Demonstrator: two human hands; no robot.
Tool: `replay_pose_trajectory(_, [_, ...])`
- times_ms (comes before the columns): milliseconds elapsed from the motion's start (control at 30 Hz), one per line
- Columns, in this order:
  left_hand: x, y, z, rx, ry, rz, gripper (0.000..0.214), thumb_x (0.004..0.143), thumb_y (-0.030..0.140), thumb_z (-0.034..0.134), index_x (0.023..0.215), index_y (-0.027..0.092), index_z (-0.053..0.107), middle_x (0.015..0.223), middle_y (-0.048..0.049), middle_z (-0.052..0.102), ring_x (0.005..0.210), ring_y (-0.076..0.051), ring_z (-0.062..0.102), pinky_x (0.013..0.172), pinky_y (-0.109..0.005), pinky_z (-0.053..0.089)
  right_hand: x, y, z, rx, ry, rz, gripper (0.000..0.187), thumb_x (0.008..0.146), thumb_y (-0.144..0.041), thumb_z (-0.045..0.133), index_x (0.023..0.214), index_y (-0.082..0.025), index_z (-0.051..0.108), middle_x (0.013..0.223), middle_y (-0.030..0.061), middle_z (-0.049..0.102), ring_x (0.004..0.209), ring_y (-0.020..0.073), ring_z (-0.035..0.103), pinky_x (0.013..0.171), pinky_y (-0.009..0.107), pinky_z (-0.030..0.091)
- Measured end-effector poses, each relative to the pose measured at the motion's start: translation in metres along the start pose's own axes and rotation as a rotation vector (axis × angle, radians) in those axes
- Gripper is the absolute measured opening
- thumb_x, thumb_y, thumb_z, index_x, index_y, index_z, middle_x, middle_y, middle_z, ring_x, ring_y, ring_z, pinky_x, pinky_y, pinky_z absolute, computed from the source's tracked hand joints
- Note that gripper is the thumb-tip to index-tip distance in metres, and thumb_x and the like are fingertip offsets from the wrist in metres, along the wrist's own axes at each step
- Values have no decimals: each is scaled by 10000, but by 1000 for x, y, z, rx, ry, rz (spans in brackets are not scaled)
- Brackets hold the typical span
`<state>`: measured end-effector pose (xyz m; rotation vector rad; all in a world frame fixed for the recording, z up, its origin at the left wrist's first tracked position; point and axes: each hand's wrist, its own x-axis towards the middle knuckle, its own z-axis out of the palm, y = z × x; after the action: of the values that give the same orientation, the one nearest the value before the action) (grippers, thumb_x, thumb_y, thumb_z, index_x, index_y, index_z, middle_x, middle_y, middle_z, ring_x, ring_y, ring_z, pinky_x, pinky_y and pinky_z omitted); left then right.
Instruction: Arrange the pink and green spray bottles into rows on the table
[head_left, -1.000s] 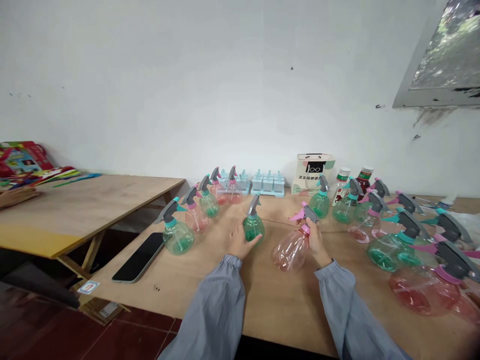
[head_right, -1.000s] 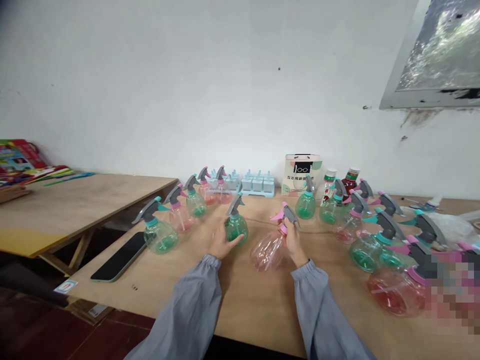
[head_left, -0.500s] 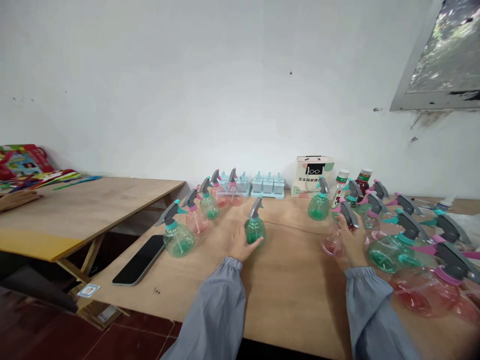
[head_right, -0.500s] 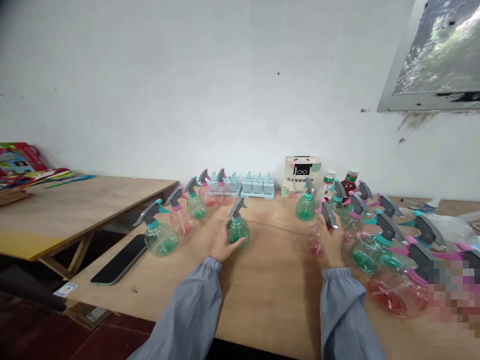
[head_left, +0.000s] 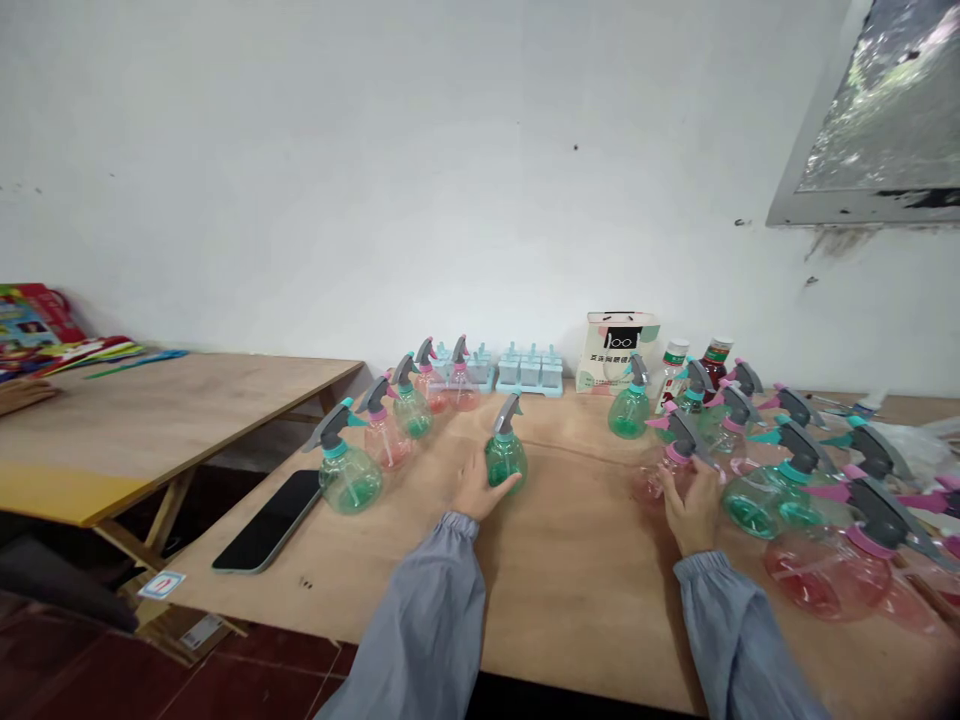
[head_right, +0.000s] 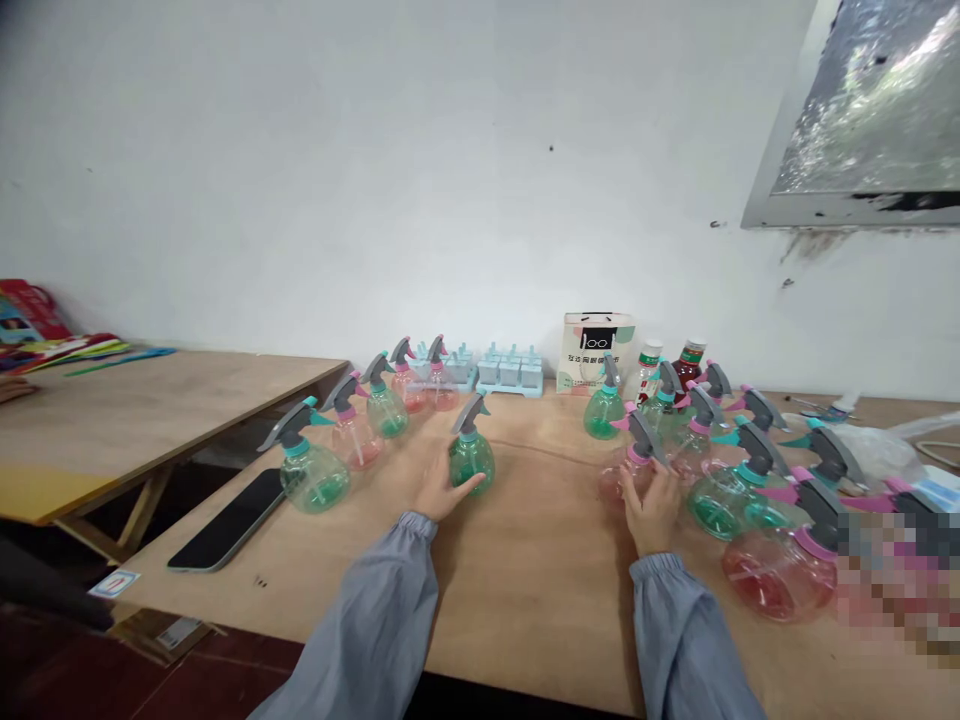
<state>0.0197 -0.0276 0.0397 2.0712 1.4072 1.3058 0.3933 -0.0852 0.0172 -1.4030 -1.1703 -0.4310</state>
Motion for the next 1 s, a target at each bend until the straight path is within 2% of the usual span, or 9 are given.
replay_pose_trajectory(100, [-1, 1, 1, 16, 8, 18, 807, 733, 470, 764, 1405, 192, 415, 1311, -165, 592, 1306, -355, 534, 1084, -524, 424, -3, -5, 4, 63, -41, 54, 705, 888, -690, 472, 1340, -149, 471, 1274, 210, 563, 1228, 358, 529, 1041, 566, 422])
replay_pose_trajectory(267, [-1, 0, 1, 1, -11, 16, 827, 740, 478, 759, 1419, 181, 392, 1327, -172, 581, 1317, -362, 524, 1087, -526, 426, 4, -7, 18, 165, -47, 175, 854, 844, -704, 536, 1432, -107, 372, 1429, 261, 463, 1349, 373, 447, 1104, 565, 373])
replay_pose_trajectory(400, [-1, -1, 1, -7, -15, 25, 816, 756, 465, 750, 1431, 198, 378, 1366, -174, 560, 1339, -356, 507, 1107, -522, 411, 14, 2, 29, 161, -72, 156, 851, 872, -691, 490, 1459, -92, 349, 1482, 267, 417, 1402, 364, 396, 1149, 566, 313])
replay_pose_trajectory(567, [-1, 1, 3, 16, 11, 10, 831, 725, 462, 778, 1408, 192, 391, 1328, -171, 580, 1307, -363, 536, 1083, -535, 435, 31, 15, 45, 121, -73, 69, 779, 917, -648, 436, 1482, -125, 321, 1486, 245, 413, 1418, 351, 371, 1148, 583, 309])
replay_pose_trajectory(700, [-2, 5, 3, 11, 40, 18, 807, 719, 422, 788, 1391, 194, 404, 1329, -164, 578, 1300, -357, 539, 1083, -536, 430, 31, 17, 48, 55, 15, 6, 833, 909, -637, 462, 1509, -95, 261, 1478, 279, 357, 1418, 398, 326, 1124, 663, 286])
replay_pose_trajectory(800, [-4, 9, 4, 26, 30, 30, 805, 711, 460, 791, 1374, 185, 425, 1307, -162, 593, 1257, -353, 569, 1036, -524, 461, 16, 3, 38, 57, 136, -50, 821, 896, -596, 525, 1490, -87, 277, 1402, 270, 392, 1333, 397, 394, 1078, 678, 331])
replay_pose_trajectory(867, [-7, 16, 7, 79, 27, 28, 804, 695, 498, 798, 1349, 177, 458, 1259, -157, 620, 1195, -353, 602, 992, -515, 479, 4, -15, 29, 119, 142, -110, 732, 902, -532, 556, 1457, -114, 326, 1351, 238, 430, 1280, 367, 437, 1056, 647, 375])
replay_pose_trajectory(900, [-9, 21, 11, 127, 34, 18, 807, 685, 525, 800, 1335, 172, 477, 1232, -157, 633, 1164, -357, 612, 973, -515, 480, -2, -27, 25, 164, 106, -145, 670, 907, -496, 563, 1435, -138, 356, 1329, 214, 452, 1262, 350, 454, 1052, 628, 390])
replay_pose_trajectory(1000, [-22, 41, 27, 297, 59, 5, 847, 666, 634, 775, 1318, 162, 510, 1213, -168, 644, 1104, -369, 611, 939, -525, 465, -14, -67, 22, 303, -109, -218, 546, 906, -432, 585, 1376, -203, 429, 1278, 149, 513, 1232, 313, 497, 1066, 589, 406])
